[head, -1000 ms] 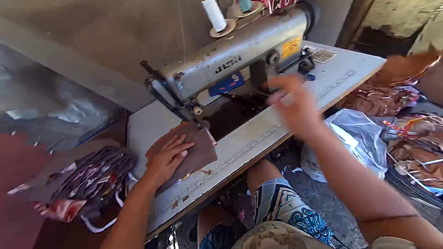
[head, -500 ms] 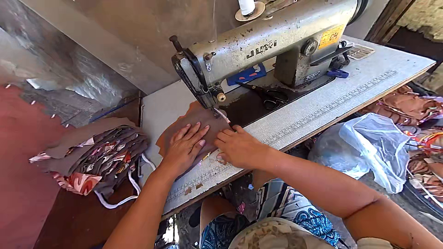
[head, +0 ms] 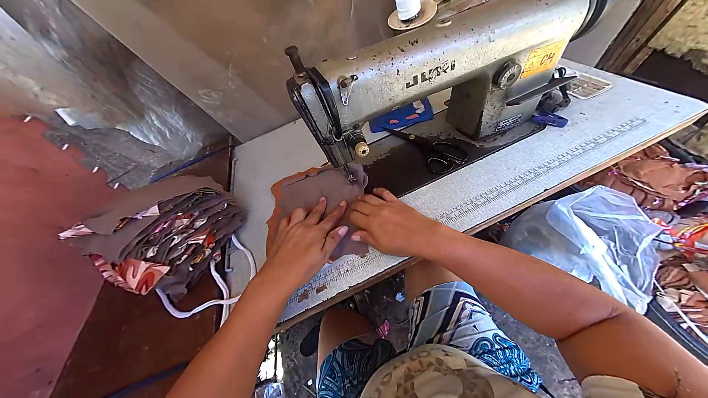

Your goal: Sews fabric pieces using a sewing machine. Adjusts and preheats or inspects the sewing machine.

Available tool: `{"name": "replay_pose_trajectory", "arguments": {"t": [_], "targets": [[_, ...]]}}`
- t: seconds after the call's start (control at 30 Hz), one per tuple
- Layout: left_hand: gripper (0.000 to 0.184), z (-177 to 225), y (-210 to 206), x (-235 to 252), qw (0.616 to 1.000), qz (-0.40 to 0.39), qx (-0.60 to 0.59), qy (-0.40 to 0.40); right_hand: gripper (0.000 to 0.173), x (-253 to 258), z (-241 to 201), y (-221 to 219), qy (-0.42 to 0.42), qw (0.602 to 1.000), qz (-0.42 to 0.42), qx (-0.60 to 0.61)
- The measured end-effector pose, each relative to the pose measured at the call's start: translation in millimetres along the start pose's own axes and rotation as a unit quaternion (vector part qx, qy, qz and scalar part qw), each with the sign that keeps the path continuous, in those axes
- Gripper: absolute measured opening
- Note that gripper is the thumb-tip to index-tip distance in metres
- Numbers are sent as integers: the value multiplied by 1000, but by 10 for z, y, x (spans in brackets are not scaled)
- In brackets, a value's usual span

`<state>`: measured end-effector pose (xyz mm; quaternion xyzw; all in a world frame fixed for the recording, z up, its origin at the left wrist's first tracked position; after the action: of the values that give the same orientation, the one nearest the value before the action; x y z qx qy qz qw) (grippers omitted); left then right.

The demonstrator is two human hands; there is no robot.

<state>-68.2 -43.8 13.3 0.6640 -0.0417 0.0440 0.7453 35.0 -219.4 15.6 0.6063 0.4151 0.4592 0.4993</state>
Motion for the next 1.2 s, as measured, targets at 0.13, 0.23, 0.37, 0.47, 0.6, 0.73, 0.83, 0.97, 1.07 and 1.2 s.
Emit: {"name": "replay_pose_trajectory", "arguments": {"t": [0.13,0.23,0.37,0.47,0.6,0.73,0.83,0.97,1.07,1.2], "targets": [[66,57,50,93,1000,-8,-5,22,41,66,140,8,-26,999,13,-24],[59,29,18,145,1000,7,10,13,43,89,217,20,-54,998,-14,-19],[59,-48,-42,199,999,39,27,4,60,62,247,1,-83,995,-53,-32],[56,-72,-44,231,998,53,24,2,55,-8,118,13,-43,997,26,-52],[50,-64,22,233,999,43,3,3,51,-83,-99,26,29,1000,4,10],[48,-67,63,220,999,37,16,11,47,-78,24,17,4,1000,3,-10],[49,-33,64,201,998,42,38,22,44,-43,123,33,-11,999,19,-32],[56,7,43,202,996,56,55,41,41,8,246,33,-41,998,21,-53],[57,-38,-30,198,993,103,45,22,46,21,321,12,-72,995,8,-63],[53,-186,-71,214,992,70,-91,-50,46,-32,182,28,-28,996,65,-49]]}}
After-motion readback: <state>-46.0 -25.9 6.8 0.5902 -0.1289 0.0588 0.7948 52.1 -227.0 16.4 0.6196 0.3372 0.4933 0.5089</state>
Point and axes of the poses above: each hand's wrist, its own x-axis towards the middle knuckle, its own y-axis out of the back of the hand, z = x × y, the point moved 2 cm from there along x, towards the middle knuckle, and after that the axes turned 7 degrees about -x, right-handed, at the moved point
